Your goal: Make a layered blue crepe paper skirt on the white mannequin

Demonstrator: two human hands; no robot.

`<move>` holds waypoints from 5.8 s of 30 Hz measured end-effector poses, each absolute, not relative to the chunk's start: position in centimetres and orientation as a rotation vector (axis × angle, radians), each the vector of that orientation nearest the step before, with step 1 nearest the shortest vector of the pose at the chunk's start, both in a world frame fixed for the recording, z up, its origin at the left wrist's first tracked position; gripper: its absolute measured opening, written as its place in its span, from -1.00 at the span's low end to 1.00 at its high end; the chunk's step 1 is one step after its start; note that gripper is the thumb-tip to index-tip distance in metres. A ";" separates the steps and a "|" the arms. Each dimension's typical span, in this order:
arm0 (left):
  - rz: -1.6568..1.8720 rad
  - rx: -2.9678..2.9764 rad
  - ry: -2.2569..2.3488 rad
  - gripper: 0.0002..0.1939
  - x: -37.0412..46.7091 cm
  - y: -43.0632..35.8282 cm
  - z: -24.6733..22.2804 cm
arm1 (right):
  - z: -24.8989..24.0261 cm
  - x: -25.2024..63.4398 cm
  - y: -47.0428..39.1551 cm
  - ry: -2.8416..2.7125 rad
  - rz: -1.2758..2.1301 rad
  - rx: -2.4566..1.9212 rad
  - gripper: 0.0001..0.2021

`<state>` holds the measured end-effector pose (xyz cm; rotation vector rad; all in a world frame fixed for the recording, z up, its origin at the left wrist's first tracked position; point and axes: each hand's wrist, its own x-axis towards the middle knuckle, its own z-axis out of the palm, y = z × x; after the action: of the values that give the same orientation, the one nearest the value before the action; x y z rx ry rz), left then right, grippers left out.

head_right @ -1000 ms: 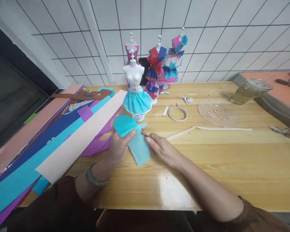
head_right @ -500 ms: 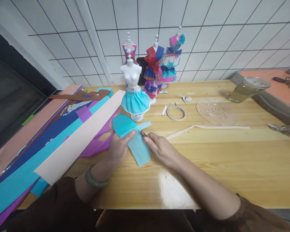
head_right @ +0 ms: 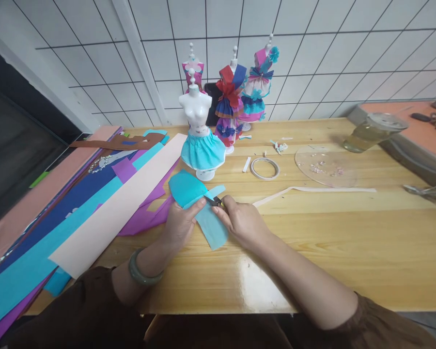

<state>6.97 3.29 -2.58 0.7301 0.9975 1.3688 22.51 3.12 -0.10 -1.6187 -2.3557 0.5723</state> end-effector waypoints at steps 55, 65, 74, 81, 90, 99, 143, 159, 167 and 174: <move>1.354 0.562 0.914 -0.76 7.3 3.1 -2.2 | -0.1 22.1 2.9 -2.282 0.547 -1.687 -0.65; 1.336 0.534 0.903 -0.76 7.3 3.1 -2.2 | -0.3 22.1 3.0 -2.291 0.525 -1.696 -0.64; 1.339 0.541 0.884 -0.75 7.2 3.1 -2.2 | -0.4 22.2 3.0 -2.265 0.533 -1.691 -0.63; 1.342 0.539 0.848 -0.75 7.2 3.1 -2.1 | -0.5 22.5 3.2 -2.089 0.739 -1.585 -0.60; 1.213 0.506 0.790 -0.72 6.9 3.1 -1.3 | 0.5 25.3 5.3 -1.973 0.479 -1.960 -0.56; 1.026 0.499 0.699 -0.74 6.9 3.0 -0.8 | -2.3 27.6 6.7 -2.159 -0.070 -1.806 -0.58; 1.519 1.582 1.139 -0.68 5.3 2.6 0.6 | 0.2 23.0 4.1 -0.751 1.826 -0.997 -0.81; 1.287 1.657 1.142 -0.58 3.7 4.6 0.1 | -0.6 23.4 4.3 -0.761 1.783 -0.977 -0.77; 1.237 1.705 1.026 -0.90 5.0 1.8 -0.4 | 0.0 23.5 4.8 -0.722 1.817 -0.902 -0.73; 0.893 1.513 0.765 -0.67 6.1 2.1 -0.4 | 0.6 23.2 3.7 -1.030 1.839 -0.853 -0.52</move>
<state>6.10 2.13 -0.36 1.5132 0.7649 0.8932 23.15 3.68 0.56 -0.8526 -1.0305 1.8393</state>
